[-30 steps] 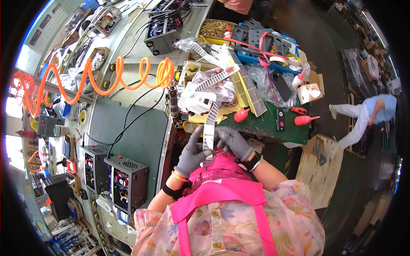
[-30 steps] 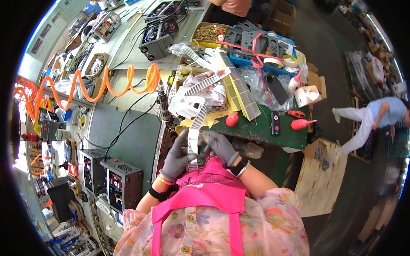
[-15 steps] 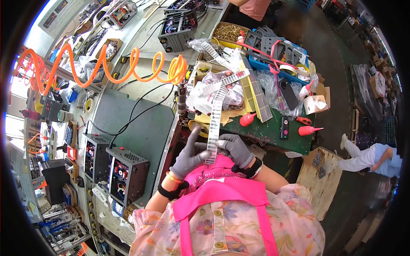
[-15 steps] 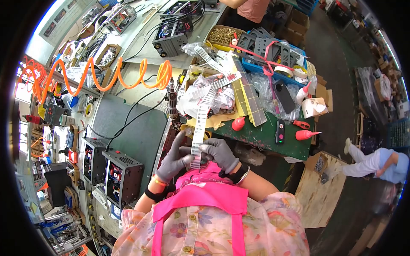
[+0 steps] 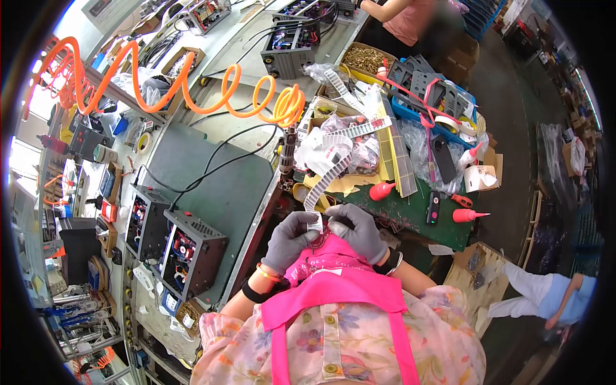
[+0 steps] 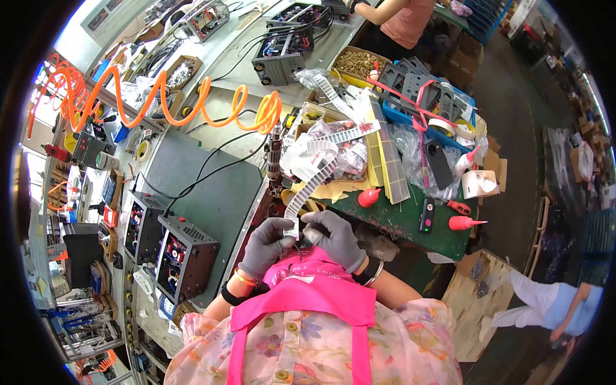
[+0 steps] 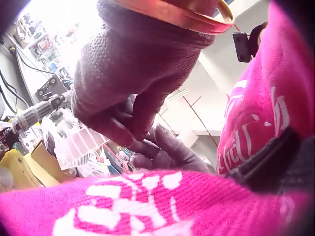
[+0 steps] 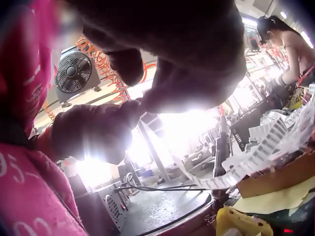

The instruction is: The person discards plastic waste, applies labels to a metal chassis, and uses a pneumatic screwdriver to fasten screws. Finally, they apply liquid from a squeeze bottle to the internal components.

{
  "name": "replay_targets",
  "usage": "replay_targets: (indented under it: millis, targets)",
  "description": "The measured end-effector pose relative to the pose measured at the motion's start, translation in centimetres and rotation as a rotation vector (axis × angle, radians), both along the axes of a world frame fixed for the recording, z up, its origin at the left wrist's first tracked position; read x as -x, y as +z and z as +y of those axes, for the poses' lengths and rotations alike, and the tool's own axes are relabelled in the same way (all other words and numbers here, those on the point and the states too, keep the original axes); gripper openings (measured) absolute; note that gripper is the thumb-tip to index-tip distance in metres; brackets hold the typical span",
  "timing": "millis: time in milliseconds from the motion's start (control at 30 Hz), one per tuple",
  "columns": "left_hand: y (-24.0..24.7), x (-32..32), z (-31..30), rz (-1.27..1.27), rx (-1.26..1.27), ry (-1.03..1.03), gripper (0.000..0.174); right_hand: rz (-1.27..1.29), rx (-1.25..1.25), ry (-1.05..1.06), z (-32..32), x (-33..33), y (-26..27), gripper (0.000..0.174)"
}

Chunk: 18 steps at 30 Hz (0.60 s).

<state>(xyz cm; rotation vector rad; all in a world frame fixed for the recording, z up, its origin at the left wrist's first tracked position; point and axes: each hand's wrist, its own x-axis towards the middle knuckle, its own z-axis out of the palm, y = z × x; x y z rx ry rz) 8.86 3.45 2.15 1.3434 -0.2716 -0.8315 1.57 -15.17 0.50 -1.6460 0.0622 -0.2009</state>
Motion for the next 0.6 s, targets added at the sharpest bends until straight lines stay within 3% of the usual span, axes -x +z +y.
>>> replay_targets:
  millis: [100,333,600]
  targets:
    - [0.2,0.1,-0.6,-0.064,-0.017,0.016,0.03,-0.009,0.249,0.115,-0.4,0.0,1.6,0.027]
    - [-0.2,0.5,-0.9,-0.284,-0.139,-0.039,0.028,-0.083,0.309,0.051,-0.1,-0.3,0.6,0.02]
    - [-0.1,0.8,-1.2,-0.427,-0.25,-0.034,0.029,-0.249,0.615,-0.025,-0.2,-0.2,0.6,0.018]
